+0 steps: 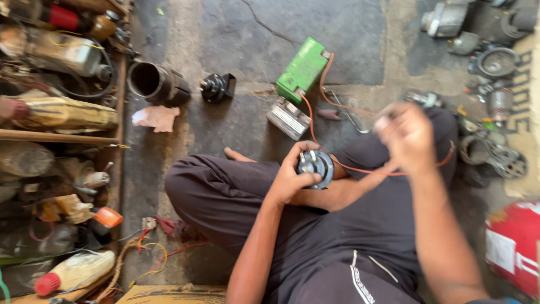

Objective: The person sits on the floor and uses a screwdriver to tighten screws on a small black electrical component. They then connect wires from a battery to the component to test it.

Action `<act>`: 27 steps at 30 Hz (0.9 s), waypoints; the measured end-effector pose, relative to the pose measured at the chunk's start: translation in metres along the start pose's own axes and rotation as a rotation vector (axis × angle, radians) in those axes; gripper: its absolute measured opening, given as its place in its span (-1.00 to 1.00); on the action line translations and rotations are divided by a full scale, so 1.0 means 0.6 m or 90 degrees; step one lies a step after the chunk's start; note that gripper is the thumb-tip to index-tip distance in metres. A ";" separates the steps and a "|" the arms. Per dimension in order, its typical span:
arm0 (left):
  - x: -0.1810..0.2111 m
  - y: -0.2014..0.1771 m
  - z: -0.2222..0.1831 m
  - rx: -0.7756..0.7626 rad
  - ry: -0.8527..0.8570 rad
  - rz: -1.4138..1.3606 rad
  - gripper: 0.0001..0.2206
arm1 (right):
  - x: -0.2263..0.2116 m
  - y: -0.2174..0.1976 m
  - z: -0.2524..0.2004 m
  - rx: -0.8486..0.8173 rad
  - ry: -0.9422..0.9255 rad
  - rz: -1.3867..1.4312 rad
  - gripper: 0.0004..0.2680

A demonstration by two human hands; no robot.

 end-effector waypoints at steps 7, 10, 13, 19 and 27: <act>-0.100 -0.004 -0.019 0.080 -0.214 -0.248 -0.63 | 0.005 0.120 -0.118 -0.118 0.102 0.069 -0.87; -0.107 0.003 -0.017 0.016 -0.201 -0.097 -0.67 | -0.011 0.131 -0.127 -0.132 0.058 -0.019 -0.88; -0.091 0.038 -0.012 -0.074 -0.098 -0.024 -0.77 | -0.026 0.131 -0.123 -0.132 0.043 -0.108 -0.90; -0.074 0.070 -0.026 -0.116 -0.024 -0.014 -0.85 | -0.037 0.152 -0.134 -0.213 0.108 -0.200 -0.92; -0.078 0.053 -0.045 -0.117 -0.028 0.166 -0.80 | -0.079 0.150 -0.161 -0.178 0.024 -0.185 -0.93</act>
Point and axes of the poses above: each hand's wrist, its own z-axis towards the middle knuckle, its own y-axis out of the palm, x = y × z, the point moved 9 cm from there along z, towards the middle knuckle, and after that the axes turned 7 degrees about y, right-handed, at the moved point
